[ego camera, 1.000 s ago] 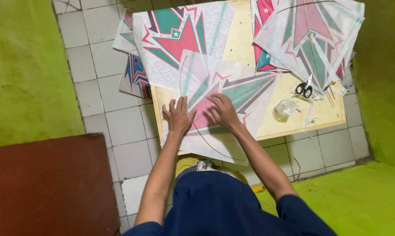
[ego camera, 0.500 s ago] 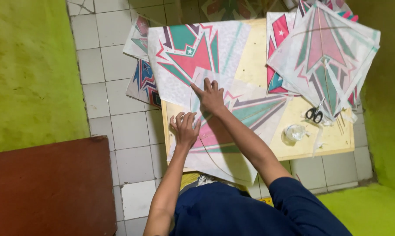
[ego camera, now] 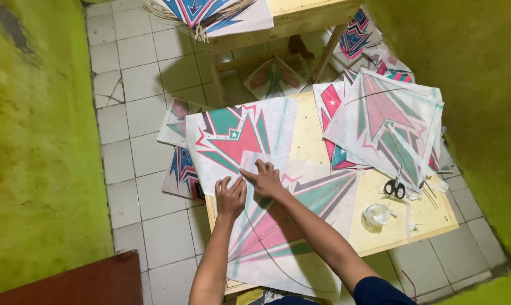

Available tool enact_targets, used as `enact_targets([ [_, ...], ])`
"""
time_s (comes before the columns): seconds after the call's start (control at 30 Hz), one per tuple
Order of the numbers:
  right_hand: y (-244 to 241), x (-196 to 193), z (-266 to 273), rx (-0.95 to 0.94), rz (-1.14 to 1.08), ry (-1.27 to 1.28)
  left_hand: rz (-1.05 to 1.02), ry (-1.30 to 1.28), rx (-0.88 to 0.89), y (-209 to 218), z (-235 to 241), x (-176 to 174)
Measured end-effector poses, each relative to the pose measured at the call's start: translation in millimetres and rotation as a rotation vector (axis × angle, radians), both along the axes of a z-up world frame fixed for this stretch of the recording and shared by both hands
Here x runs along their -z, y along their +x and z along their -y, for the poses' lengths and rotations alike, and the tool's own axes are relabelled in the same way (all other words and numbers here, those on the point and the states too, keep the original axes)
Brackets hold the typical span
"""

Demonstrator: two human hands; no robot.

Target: Smoothing the paper surface of a kite over its frame using hands to ensure it is flat and wrinkle-free.

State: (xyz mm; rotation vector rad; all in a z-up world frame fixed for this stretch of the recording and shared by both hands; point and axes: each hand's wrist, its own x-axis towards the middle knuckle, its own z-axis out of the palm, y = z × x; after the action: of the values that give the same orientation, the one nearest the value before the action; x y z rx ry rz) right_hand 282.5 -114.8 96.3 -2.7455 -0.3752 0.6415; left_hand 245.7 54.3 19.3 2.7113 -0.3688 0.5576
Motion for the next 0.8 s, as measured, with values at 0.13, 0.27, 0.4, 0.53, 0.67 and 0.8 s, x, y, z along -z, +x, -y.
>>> enact_targets([
  [0.13,8,36,8,-0.038,0.244,-0.002,0.152,0.044,0.115,17,-2,7],
  [0.27,2,51,8,-0.003,0.281,0.087,0.195,-0.010,0.171,19,-14,10],
  [0.4,-11,45,7,0.027,0.163,0.182,0.225,-0.008,0.153,4,-13,23],
  [0.53,14,58,11,-0.002,0.536,0.171,0.237,-0.007,0.142,17,-10,10],
  [0.67,16,67,10,0.027,0.704,0.121,0.215,0.026,0.163,13,-10,9],
  [0.8,20,82,8,0.017,0.797,0.094,0.227,0.045,0.158,17,-9,7],
])
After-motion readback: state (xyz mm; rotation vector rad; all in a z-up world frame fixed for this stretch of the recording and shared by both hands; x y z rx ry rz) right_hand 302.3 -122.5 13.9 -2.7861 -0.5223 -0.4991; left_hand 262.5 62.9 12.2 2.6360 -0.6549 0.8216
